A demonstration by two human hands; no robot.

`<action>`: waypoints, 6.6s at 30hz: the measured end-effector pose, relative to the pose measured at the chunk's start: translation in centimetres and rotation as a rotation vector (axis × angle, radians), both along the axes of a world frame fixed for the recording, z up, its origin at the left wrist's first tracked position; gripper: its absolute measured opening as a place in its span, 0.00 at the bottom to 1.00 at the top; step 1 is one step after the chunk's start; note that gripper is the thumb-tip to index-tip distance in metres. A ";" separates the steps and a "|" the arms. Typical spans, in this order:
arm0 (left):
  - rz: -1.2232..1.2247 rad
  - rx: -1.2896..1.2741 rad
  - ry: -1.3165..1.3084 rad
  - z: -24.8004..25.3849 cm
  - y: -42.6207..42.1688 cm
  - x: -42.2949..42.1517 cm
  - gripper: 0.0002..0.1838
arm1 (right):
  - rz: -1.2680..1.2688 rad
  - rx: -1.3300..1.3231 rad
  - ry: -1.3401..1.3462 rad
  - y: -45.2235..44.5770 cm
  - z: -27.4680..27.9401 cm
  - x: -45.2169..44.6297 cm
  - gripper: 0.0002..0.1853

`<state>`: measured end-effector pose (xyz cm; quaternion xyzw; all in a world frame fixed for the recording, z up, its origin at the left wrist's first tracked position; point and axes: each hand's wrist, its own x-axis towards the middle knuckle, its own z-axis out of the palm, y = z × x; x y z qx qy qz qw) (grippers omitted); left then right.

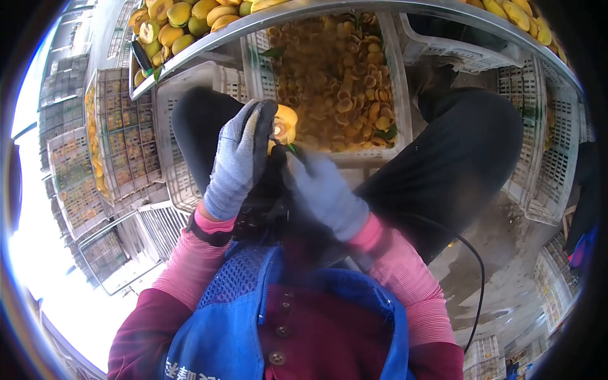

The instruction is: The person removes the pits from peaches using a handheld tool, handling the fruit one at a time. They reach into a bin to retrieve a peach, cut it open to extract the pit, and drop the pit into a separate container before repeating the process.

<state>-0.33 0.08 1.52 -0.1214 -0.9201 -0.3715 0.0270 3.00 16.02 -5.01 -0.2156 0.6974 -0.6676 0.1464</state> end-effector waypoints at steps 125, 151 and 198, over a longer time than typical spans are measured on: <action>0.105 0.360 -0.228 -0.5 -0.4 -1.1 0.18 | -0.197 -0.013 -0.040 -0.9 1.8 -0.5 0.17; -0.027 0.098 0.001 -2.3 -1.6 -1.5 0.12 | 0.179 -0.513 -1.342 0.0 6.1 -2.8 0.22; 0.018 -0.662 0.340 3.5 -1.6 -19.6 0.28 | -0.483 -0.516 -1.153 -0.4 0.1 -4.6 0.23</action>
